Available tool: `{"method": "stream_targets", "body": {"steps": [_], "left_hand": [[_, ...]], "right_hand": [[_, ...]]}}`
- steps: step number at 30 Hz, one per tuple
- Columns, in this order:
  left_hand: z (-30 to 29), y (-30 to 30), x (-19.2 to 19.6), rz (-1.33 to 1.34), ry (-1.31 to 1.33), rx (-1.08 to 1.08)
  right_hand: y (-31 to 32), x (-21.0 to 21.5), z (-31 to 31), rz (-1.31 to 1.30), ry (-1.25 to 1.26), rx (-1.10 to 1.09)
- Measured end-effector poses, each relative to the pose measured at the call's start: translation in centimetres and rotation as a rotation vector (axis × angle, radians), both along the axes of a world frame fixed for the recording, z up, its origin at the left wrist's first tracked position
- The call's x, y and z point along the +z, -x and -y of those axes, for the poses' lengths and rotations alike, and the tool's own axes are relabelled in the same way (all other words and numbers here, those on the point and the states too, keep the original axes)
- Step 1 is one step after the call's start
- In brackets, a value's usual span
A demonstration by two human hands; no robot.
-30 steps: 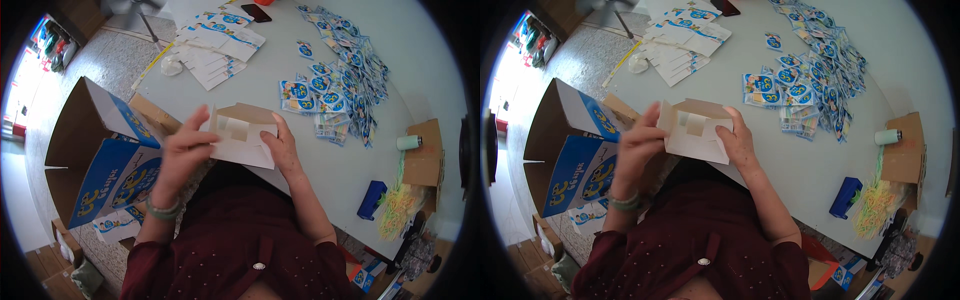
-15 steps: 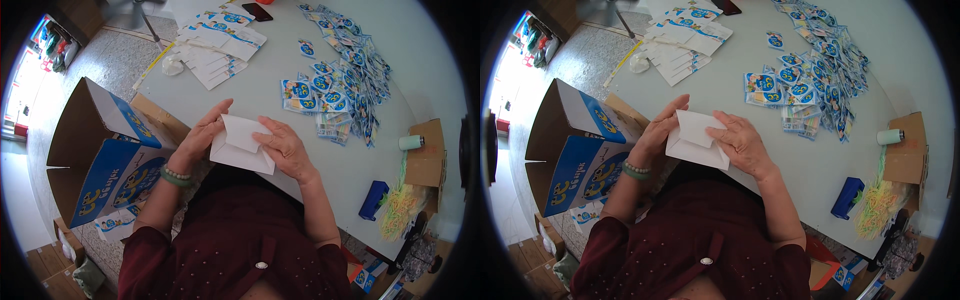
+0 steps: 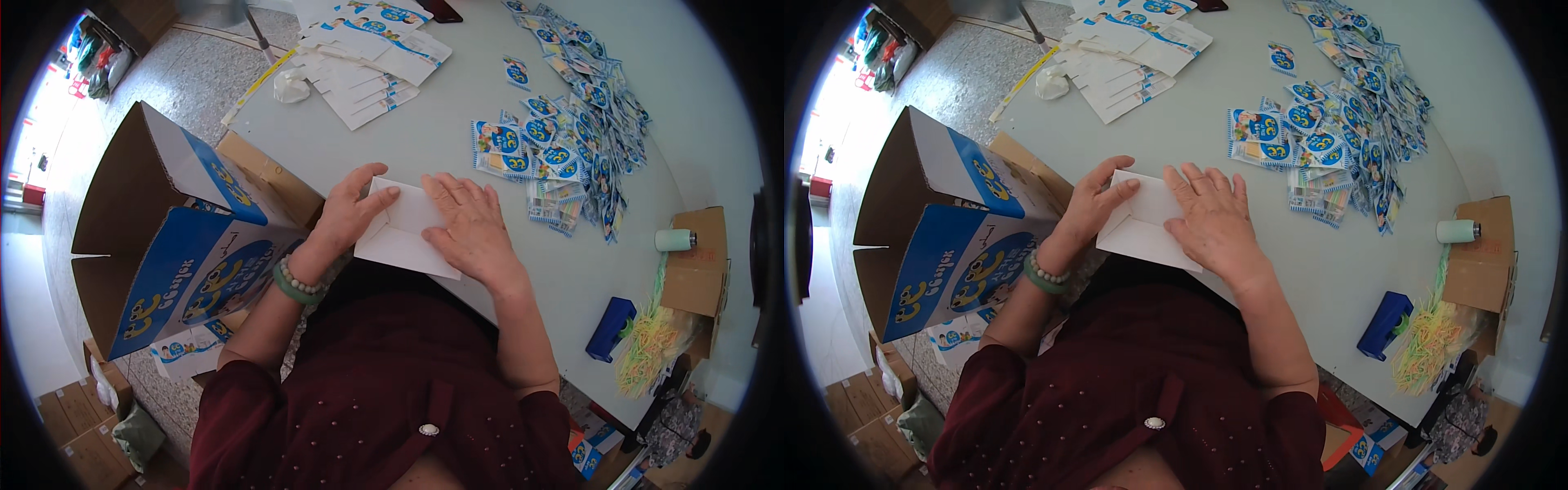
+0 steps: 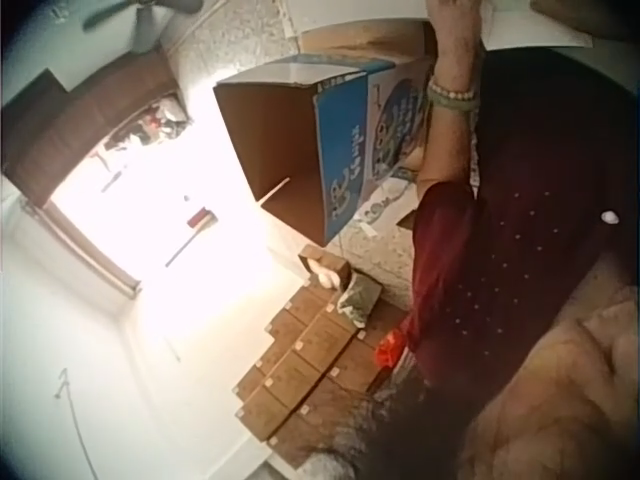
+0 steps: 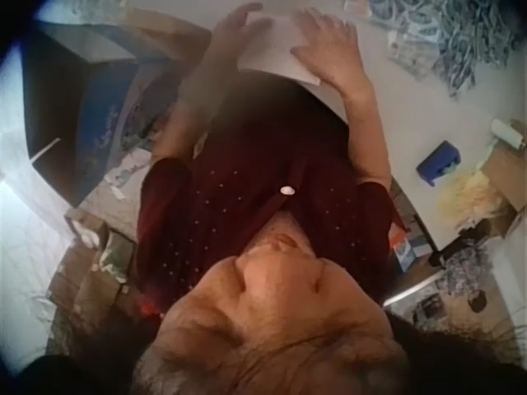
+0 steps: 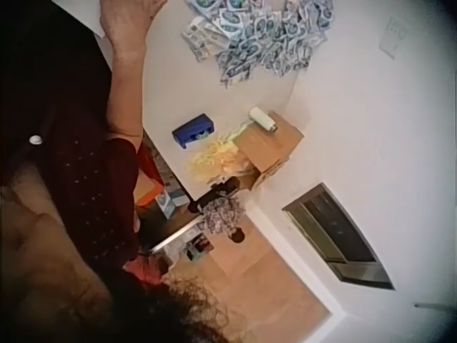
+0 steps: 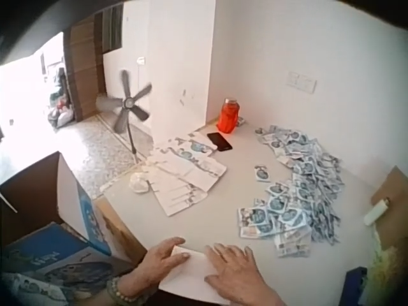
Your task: Packing small product packets into small cardboard display boxes and then into a larger shipping box.
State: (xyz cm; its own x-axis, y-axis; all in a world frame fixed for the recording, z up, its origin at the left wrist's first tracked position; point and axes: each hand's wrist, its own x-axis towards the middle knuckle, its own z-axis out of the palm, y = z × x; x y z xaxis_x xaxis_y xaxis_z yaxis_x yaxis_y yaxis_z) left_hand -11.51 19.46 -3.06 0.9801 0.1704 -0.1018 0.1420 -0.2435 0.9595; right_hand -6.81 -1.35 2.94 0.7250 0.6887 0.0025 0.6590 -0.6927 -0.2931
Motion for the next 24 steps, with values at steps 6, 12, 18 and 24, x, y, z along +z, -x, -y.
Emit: {"method": "stream_targets", "body": {"steps": [6, 12, 18, 24], "left_hand": [[0.4, 0.7, 0.4, 0.024, 0.044, 0.003], [1.3, 2.7, 0.7, 0.036, -0.034, -0.138], [1.9, 3.8, 4.7, 0.445, -0.049, -0.247], [2.3, 7.1, 6.7, 1.185, -1.393, -0.303]], "right_hand": [[-0.7, 0.1, 2.5, -0.469, -0.391, -0.019], [2.9, -0.8, 8.4, -1.126, -0.404, -0.657], [4.6, -0.5, 8.3, -1.412, -1.122, -0.376], [0.8, 0.2, 2.6, -1.076, -1.389, -0.13]]}}
